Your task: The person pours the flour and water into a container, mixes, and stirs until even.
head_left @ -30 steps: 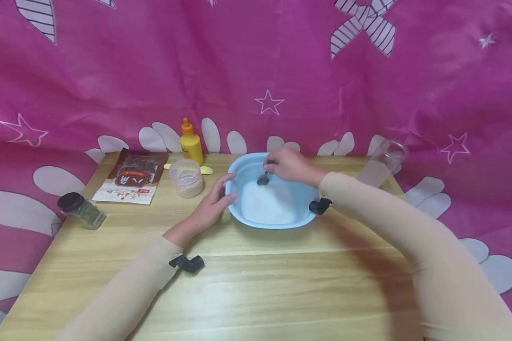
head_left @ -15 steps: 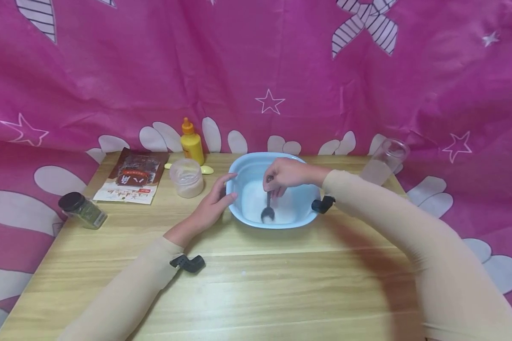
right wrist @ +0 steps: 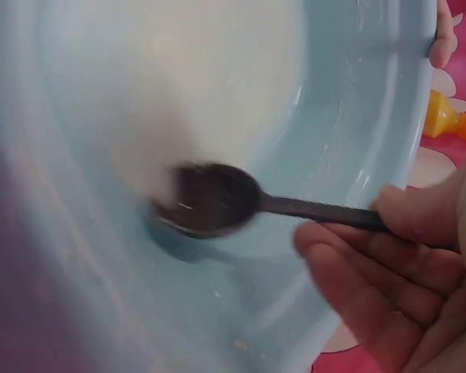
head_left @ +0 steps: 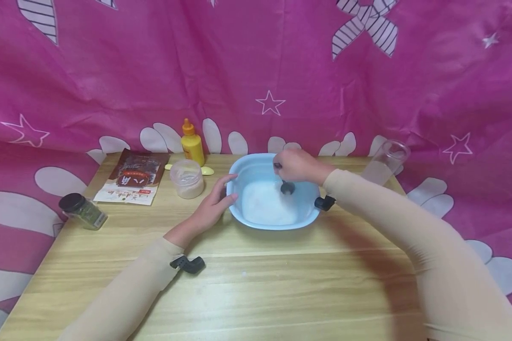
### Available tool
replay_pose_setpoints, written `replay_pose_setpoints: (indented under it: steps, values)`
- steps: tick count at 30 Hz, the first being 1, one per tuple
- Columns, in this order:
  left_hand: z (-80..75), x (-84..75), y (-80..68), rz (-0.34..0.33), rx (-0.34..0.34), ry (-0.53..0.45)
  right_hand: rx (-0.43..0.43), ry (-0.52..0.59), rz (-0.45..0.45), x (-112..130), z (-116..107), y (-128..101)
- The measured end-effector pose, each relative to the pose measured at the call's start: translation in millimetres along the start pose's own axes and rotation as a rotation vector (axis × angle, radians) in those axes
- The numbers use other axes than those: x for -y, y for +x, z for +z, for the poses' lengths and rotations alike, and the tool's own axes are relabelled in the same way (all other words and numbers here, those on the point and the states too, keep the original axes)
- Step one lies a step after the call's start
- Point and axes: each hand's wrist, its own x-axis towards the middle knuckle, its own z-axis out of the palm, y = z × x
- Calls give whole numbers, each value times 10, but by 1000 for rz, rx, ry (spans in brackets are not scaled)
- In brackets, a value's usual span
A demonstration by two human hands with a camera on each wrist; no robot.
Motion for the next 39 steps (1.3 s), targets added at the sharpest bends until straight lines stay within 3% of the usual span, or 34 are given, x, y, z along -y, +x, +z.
replay_pose_setpoints:
  steps: [4, 8, 13, 16, 21, 28, 34, 39]
  values:
    - [6, -2, -13, -3, -1, -9, -69, 38, -14, 25, 45, 31]
    - [8, -14, -11, -4, -2, -8, -57, 219, -4, 36, 71, 42]
    - [5, 2, -4, -4, 4, -13, 63, 506, -26, 50, 96, 28]
    - [2, 23, 2, -2, 4, -14, 180, 602, -21, 59, 96, 16]
    - [-3, 28, 7, -7, 2, -7, 310, 582, -16, 46, 66, -20]
    - [-10, 0, 10, -9, 6, -1, 377, 546, -36, 39, 81, -32]
    - [-11, -17, -1, -5, 9, -3, 297, 642, -51, 127, 100, 24]
    - [-7, -10, 3, 3, 10, -13, 110, 560, 20, 129, 99, 65]
